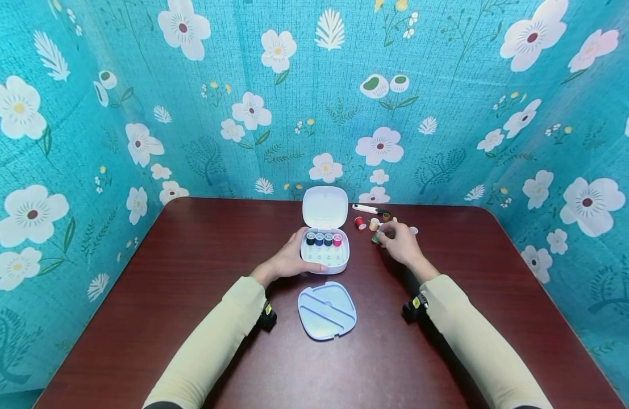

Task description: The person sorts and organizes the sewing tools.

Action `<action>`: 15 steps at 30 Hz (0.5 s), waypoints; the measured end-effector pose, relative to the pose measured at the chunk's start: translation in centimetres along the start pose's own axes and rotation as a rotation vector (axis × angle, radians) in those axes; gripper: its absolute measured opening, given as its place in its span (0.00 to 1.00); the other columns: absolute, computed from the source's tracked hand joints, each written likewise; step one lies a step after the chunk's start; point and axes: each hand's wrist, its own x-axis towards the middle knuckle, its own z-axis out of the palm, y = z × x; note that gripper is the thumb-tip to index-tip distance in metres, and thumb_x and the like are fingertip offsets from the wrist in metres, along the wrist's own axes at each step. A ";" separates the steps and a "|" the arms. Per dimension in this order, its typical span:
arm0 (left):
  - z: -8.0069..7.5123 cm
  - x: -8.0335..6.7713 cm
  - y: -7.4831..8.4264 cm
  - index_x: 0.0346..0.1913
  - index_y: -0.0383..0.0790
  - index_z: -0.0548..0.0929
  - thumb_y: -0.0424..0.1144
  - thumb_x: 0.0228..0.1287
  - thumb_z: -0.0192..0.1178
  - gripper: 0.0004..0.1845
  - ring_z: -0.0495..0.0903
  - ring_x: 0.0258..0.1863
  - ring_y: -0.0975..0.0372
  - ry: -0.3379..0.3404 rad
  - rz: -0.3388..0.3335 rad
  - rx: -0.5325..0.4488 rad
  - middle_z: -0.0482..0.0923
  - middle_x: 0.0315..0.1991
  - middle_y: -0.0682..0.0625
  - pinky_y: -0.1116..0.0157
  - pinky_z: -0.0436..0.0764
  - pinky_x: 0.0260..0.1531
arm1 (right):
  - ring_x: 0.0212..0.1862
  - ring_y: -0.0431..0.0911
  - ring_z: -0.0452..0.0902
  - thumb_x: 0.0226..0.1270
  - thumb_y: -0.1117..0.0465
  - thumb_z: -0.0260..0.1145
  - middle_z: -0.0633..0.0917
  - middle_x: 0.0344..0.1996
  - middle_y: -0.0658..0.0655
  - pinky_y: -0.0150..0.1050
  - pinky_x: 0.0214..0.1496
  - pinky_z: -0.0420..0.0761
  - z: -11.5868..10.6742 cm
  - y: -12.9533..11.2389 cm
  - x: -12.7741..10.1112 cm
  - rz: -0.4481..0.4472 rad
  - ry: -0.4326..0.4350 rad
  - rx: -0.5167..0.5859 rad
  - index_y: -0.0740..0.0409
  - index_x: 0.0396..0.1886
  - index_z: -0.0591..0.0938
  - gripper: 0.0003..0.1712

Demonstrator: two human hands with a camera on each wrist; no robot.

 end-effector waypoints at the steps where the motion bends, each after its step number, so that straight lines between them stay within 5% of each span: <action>1: 0.0 0.0 0.0 0.78 0.49 0.55 0.53 0.44 0.84 0.62 0.67 0.63 0.55 0.001 -0.001 0.000 0.64 0.67 0.46 0.51 0.66 0.67 | 0.43 0.55 0.84 0.74 0.63 0.65 0.85 0.49 0.67 0.49 0.47 0.84 0.0 -0.2 -0.1 0.001 -0.005 0.010 0.68 0.56 0.82 0.16; 9: 0.0 0.0 0.1 0.77 0.49 0.56 0.53 0.43 0.84 0.61 0.68 0.62 0.56 0.006 -0.002 -0.011 0.64 0.66 0.46 0.52 0.68 0.65 | 0.36 0.50 0.87 0.73 0.63 0.66 0.87 0.45 0.66 0.42 0.40 0.83 0.3 -1.6 -0.4 -0.017 -0.003 0.033 0.67 0.54 0.83 0.15; 12: 0.0 -0.1 0.1 0.78 0.50 0.55 0.53 0.43 0.84 0.61 0.67 0.62 0.56 0.003 -0.002 -0.007 0.64 0.66 0.47 0.53 0.68 0.65 | 0.35 0.50 0.87 0.73 0.64 0.67 0.88 0.43 0.66 0.50 0.52 0.81 0.3 -2.1 -0.4 -0.027 -0.002 0.039 0.67 0.54 0.83 0.15; 15: 0.0 0.0 0.1 0.78 0.49 0.56 0.53 0.43 0.84 0.61 0.67 0.63 0.56 0.003 0.002 -0.007 0.64 0.66 0.47 0.53 0.67 0.66 | 0.35 0.51 0.87 0.72 0.65 0.67 0.88 0.42 0.66 0.56 0.72 0.65 0.5 -2.4 -0.4 -0.052 -0.004 0.050 0.68 0.54 0.83 0.15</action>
